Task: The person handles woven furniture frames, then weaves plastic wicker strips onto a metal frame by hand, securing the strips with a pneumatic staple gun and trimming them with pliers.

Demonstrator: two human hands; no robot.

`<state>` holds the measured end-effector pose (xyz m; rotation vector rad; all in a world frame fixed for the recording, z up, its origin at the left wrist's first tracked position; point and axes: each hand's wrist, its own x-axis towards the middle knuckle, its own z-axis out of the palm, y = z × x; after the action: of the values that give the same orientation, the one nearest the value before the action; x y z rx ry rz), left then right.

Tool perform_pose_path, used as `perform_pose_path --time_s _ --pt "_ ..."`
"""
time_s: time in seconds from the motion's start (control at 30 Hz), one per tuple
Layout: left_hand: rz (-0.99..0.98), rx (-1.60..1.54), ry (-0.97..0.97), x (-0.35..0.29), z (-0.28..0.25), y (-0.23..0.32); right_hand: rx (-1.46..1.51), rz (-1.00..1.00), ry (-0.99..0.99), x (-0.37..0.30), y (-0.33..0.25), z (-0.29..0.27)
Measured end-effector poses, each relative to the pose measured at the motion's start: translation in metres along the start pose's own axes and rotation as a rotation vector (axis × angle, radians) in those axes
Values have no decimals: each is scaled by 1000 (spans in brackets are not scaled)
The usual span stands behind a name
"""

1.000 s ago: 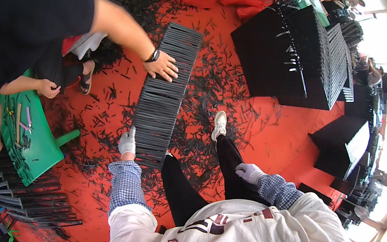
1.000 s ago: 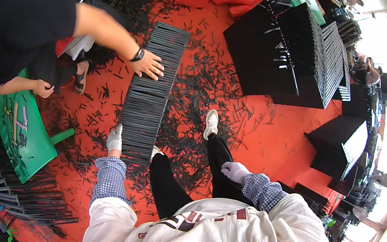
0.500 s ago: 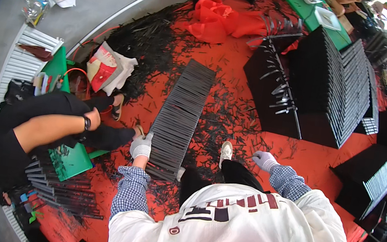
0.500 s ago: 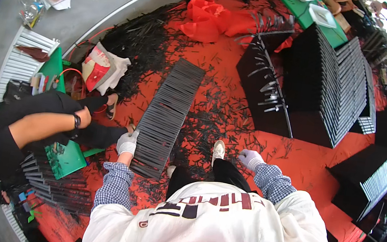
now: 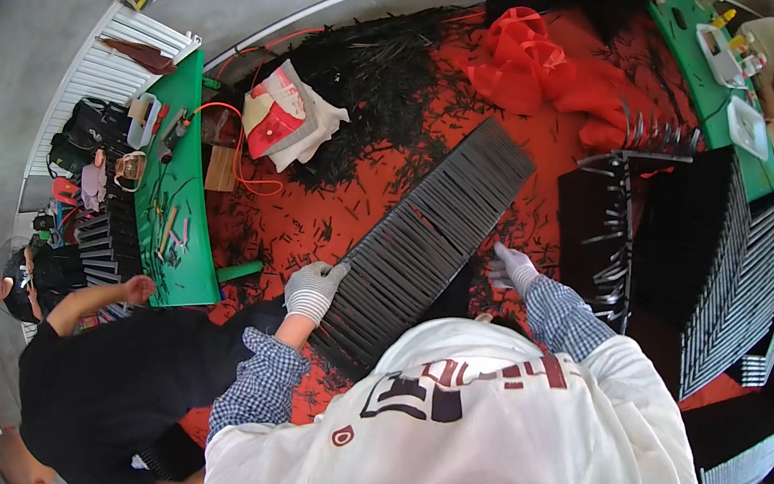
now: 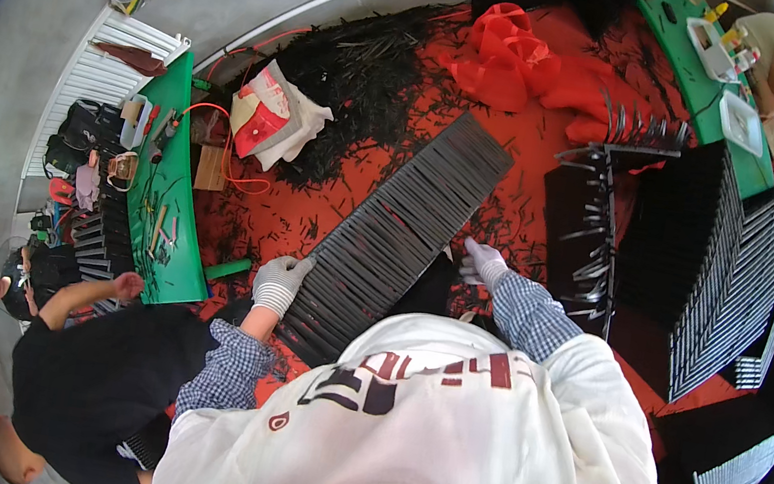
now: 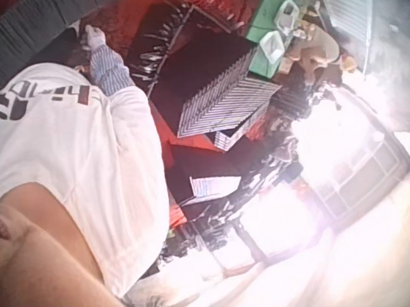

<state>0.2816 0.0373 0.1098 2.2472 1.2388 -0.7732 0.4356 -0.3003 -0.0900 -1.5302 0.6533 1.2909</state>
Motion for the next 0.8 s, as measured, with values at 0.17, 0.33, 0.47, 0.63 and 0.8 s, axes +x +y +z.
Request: perform_pose_path --time_s 0.17,0.33,0.47,0.63,0.8 --pt "154 39 82 23 -45 44 728 -92 -248 21 -97 23" --pt "292 12 204 58 -96 109 903 -117 -161 30 -181 6" --pt "458 -73 310 93 -135 171 963 -298 -274 -23 -274 -28" --pt "710 -108 426 102 -182 313 1005 -557 -496 -42 -368 -120" --pt "789 -42 429 130 -206 472 1171 -650 -556 -45 -455 -215"
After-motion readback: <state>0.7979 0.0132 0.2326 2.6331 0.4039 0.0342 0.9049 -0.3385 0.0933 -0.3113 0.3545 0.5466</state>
